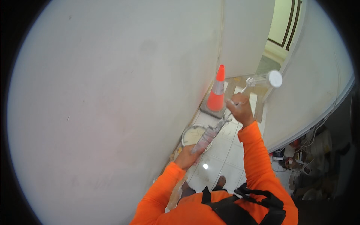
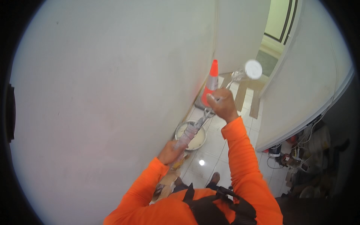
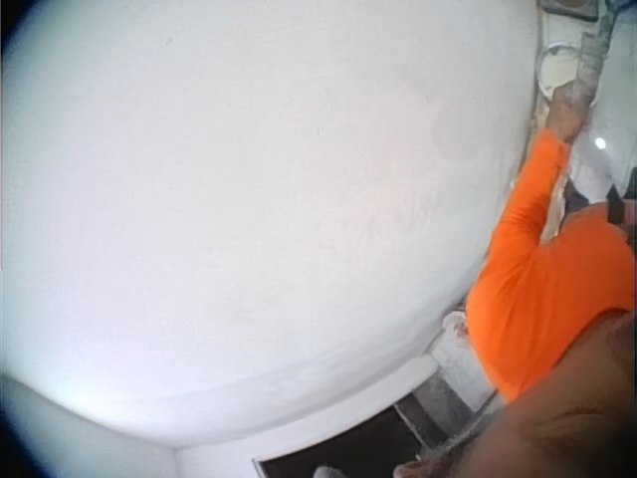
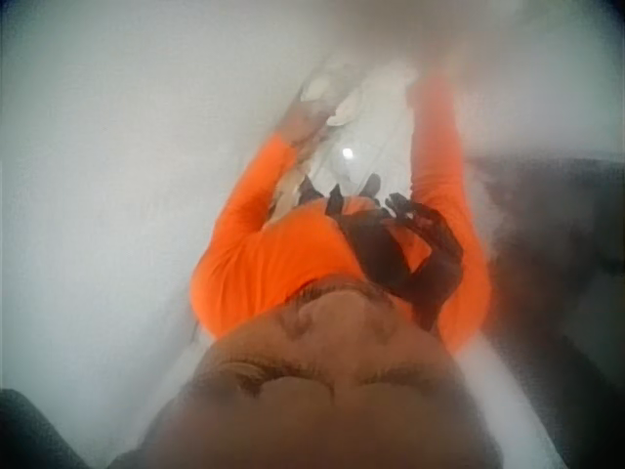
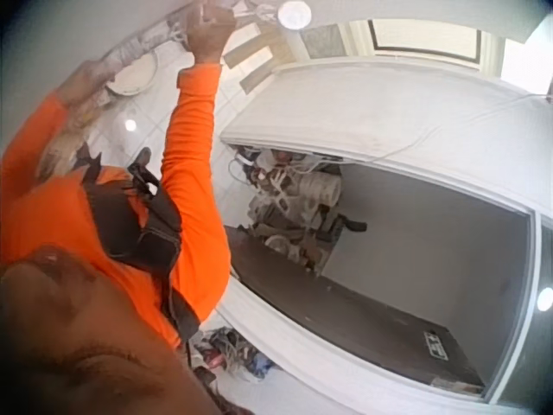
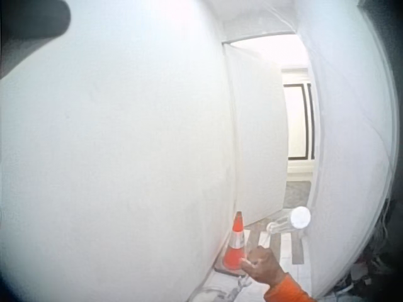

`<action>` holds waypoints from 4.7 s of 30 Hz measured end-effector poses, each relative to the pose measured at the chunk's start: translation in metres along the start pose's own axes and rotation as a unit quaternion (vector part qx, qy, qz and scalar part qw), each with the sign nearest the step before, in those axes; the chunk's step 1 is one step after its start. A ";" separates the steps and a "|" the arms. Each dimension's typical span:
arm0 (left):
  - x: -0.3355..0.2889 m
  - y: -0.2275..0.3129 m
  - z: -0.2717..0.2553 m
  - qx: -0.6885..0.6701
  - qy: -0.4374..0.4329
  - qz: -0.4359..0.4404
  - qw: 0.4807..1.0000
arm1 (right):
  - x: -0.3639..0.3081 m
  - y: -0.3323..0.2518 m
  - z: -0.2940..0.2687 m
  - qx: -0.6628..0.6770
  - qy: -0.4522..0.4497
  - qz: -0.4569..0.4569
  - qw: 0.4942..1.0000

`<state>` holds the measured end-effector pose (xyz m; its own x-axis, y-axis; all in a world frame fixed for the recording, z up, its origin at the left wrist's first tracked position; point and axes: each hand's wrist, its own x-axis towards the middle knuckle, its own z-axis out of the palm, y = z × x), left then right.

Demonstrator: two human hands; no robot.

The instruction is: The person walks through a room with construction materials and picks up a paint roller frame and roller. They attach the roller to the frame, secure it with a wire, and then walk to another area.

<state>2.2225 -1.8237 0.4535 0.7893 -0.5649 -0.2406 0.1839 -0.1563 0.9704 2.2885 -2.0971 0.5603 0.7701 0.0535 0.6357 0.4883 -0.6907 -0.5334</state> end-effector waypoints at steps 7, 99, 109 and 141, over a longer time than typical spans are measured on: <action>0.009 -0.013 0.006 -0.021 0.014 0.013 1.000 | -0.004 0.005 0.008 0.008 0.056 -0.100 0.993; -0.001 -0.060 0.002 0.207 0.218 -0.004 0.954 | -0.069 0.026 0.100 -0.056 -0.135 0.092 0.985; 0.000 -0.084 -0.025 0.133 0.161 0.051 0.977 | -0.075 0.017 0.093 0.097 -0.064 0.092 0.989; -0.023 -0.059 -0.023 -0.021 0.069 -0.015 0.997 | -0.088 0.015 0.079 0.242 -0.209 0.242 0.916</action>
<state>2.2070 -1.7832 0.4017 0.8554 -0.4437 -0.2674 0.2307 -0.1360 0.9635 2.2601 -2.0553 0.4523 0.9851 0.1663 0.0445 0.0951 -0.3104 -0.9458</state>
